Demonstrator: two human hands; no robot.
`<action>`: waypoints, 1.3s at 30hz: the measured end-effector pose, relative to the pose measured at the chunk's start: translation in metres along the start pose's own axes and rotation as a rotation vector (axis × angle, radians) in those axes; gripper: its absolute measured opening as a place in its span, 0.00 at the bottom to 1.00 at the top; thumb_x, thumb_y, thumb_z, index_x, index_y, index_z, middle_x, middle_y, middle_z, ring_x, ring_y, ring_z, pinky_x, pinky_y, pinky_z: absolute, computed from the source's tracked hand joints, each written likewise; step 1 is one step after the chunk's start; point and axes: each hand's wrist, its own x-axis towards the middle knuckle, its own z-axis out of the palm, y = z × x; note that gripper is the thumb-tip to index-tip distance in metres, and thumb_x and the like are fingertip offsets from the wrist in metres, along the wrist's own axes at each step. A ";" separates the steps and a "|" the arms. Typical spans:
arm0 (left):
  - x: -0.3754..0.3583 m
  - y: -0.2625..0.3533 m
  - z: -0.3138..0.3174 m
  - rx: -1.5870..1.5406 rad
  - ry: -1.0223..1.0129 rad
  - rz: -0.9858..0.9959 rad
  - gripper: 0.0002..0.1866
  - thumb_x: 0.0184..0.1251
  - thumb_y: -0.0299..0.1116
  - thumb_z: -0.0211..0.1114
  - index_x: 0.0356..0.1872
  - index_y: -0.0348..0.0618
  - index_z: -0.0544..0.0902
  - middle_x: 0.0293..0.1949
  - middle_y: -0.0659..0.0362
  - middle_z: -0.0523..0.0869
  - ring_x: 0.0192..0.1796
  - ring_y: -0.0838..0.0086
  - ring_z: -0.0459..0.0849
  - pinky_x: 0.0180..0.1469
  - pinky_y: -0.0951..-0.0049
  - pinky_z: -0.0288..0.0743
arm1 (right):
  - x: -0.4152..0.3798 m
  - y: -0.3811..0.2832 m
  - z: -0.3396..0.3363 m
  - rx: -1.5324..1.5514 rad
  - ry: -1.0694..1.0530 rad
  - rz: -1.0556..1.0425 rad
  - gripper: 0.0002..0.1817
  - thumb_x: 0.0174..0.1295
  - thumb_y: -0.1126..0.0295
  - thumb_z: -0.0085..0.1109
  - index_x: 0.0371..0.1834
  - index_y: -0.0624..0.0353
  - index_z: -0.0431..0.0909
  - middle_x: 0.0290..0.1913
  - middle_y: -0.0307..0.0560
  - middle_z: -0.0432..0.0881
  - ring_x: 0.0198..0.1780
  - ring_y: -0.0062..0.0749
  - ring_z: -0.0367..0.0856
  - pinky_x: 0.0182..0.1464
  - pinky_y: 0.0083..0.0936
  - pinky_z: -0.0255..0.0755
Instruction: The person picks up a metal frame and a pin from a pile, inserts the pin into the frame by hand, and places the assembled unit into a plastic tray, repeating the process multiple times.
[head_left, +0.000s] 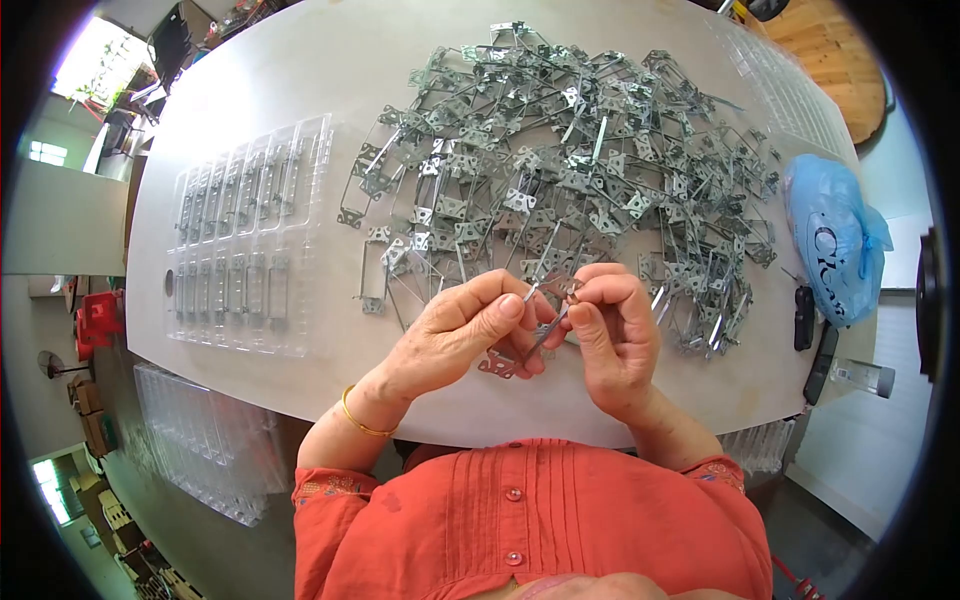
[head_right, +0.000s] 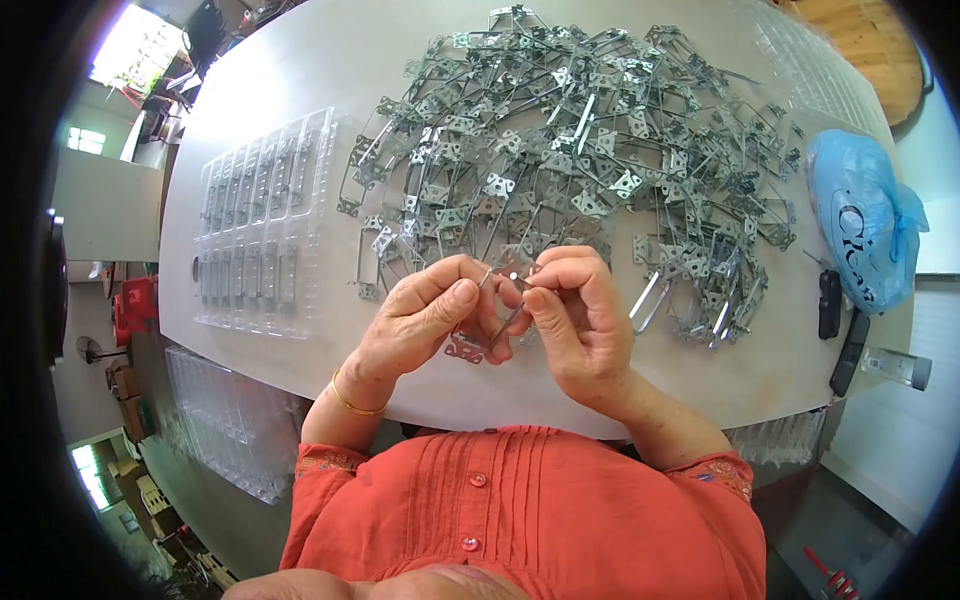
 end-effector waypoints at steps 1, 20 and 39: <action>0.000 -0.002 0.000 -0.001 0.000 -0.001 0.17 0.87 0.42 0.52 0.53 0.35 0.78 0.47 0.53 0.85 0.44 0.66 0.91 0.43 0.70 0.86 | -0.001 0.001 0.000 0.011 -0.006 0.002 0.07 0.77 0.78 0.54 0.54 0.64 0.71 0.57 0.49 0.70 0.41 0.22 0.83 0.44 0.20 0.82; 0.000 -0.013 -0.010 0.436 0.214 0.469 0.09 0.73 0.30 0.71 0.39 0.36 0.80 0.47 0.57 0.80 0.35 0.85 0.72 0.34 0.81 0.68 | -0.001 -0.001 0.003 -0.172 0.054 0.131 0.06 0.72 0.80 0.62 0.48 0.62 0.77 0.37 0.38 0.81 0.31 0.16 0.78 0.34 0.17 0.73; -0.004 -0.007 -0.009 0.637 0.279 0.590 0.13 0.57 0.20 0.76 0.36 0.40 0.79 0.45 0.59 0.82 0.29 0.86 0.73 0.31 0.80 0.71 | 0.003 -0.004 0.001 -0.341 -0.001 -0.057 0.09 0.65 0.86 0.64 0.46 0.65 0.78 0.38 0.43 0.84 0.30 0.20 0.79 0.32 0.19 0.73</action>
